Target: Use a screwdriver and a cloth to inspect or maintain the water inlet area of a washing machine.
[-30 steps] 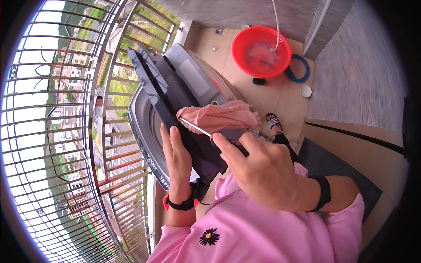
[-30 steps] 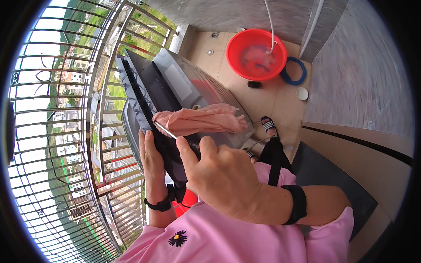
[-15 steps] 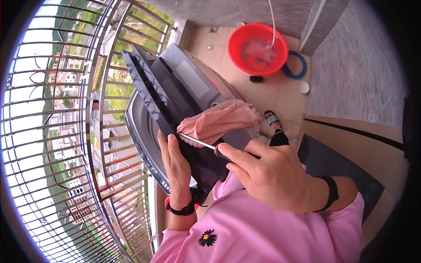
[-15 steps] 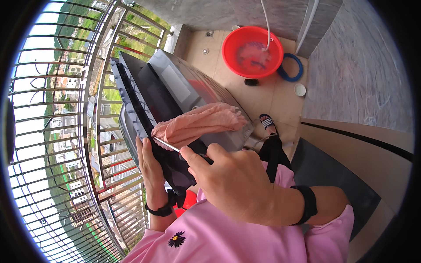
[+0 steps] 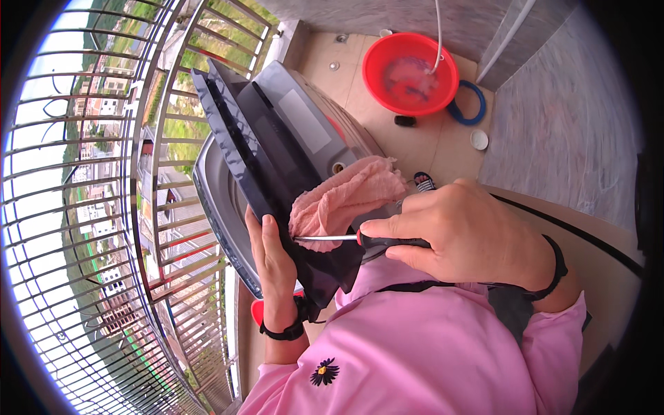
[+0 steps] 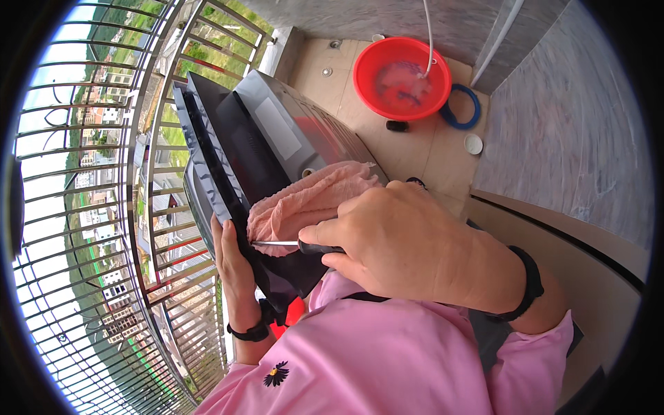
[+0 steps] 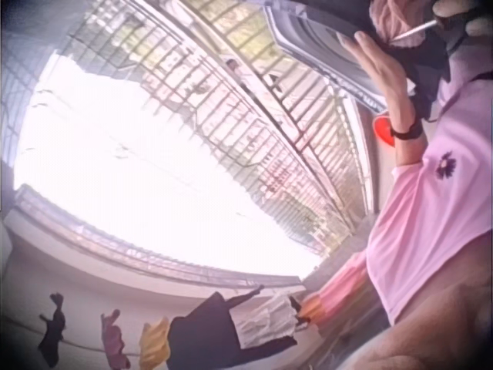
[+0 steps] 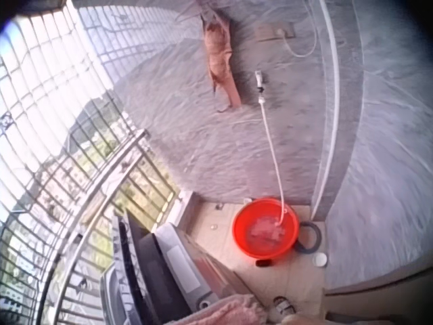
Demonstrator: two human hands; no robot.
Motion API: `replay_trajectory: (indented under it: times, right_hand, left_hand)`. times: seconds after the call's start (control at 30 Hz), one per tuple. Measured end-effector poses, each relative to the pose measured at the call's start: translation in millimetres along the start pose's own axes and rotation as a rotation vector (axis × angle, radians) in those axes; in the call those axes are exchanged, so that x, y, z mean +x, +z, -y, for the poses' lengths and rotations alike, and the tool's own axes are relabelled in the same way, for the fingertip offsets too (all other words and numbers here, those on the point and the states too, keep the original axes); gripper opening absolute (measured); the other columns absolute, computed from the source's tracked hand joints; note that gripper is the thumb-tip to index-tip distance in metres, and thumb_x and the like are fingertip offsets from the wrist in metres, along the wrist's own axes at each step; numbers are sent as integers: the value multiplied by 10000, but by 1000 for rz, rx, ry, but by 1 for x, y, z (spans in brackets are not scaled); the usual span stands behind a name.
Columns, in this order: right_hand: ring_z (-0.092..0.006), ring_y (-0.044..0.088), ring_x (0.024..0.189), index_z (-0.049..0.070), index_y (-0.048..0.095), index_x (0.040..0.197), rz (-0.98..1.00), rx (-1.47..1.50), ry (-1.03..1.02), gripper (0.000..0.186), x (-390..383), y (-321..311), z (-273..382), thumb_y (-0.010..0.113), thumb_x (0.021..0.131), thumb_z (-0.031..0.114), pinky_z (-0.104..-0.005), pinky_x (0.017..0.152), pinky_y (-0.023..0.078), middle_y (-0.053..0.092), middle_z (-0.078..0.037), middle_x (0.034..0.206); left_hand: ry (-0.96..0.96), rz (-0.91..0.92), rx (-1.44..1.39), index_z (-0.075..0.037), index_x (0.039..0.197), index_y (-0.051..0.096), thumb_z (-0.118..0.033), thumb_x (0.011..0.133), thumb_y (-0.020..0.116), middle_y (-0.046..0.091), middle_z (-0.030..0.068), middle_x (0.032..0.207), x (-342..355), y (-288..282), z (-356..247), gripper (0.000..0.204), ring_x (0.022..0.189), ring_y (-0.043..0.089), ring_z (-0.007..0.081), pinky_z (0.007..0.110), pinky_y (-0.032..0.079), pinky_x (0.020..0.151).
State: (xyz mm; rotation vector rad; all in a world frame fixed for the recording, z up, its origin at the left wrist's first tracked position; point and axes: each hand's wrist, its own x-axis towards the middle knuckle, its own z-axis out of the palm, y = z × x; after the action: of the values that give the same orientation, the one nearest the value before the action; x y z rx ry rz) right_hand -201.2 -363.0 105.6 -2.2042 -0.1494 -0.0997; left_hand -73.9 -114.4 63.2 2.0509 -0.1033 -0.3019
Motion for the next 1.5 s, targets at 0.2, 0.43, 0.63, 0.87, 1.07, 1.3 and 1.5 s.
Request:
replay_trajectory:
  times: [0.2,0.43,0.63,0.87,1.07,1.3,1.5]
  right_hand:
    - [-278,691,673,151,744,1062,-39,-102,35,250,8,8,4,763,822,219,-413,612,565,672,-101,773]
    - [-262,697,667,135,727,1112,104,2,-78,281,12,-9,-13,732,842,212,-421,595,561,671,-100,721]
    - [-225,647,608,145,700,1182,129,-64,-52,315,0,-18,-10,714,872,203,-365,550,536,609,-49,703]
    - [-160,596,568,169,755,1162,158,20,-87,369,-16,-13,-31,796,796,197,-306,493,490,579,-1,740]
    - [-235,670,616,117,725,1137,42,64,-114,308,-31,18,-42,694,844,207,-366,538,540,637,-64,742]
    - [-272,679,609,110,738,1102,136,82,-125,265,-45,18,-46,674,864,206,-403,546,540,662,-98,753]
    - [-268,684,605,141,750,1091,154,71,-141,241,-55,12,-52,655,876,196,-387,546,543,662,-96,739]
  left_hand:
    - [20,-38,20,112,1494,345,-345,1093,377,466,211,1470,5,-7,25,608,1371,423,264,324,265,1162]
    - [64,74,-92,53,1465,388,-283,1087,377,550,150,1340,6,0,1,506,1220,518,203,306,355,1084]
    - [61,76,-104,51,1473,384,-255,1089,367,544,145,1354,3,4,1,491,1240,506,198,304,341,1094]
    - [77,72,-5,74,1494,364,-322,1085,385,507,161,1419,7,2,14,570,1305,470,216,306,307,1131]
    - [-73,-99,4,99,1551,246,-382,1067,438,341,228,1580,-3,14,27,709,1468,318,252,330,213,1206]
    - [-40,-123,-2,102,1539,279,-393,1049,450,356,233,1577,1,21,28,717,1473,323,265,336,215,1208]
    - [-19,-71,50,96,1541,285,-409,1044,462,388,224,1559,4,20,36,730,1450,358,253,324,238,1195]
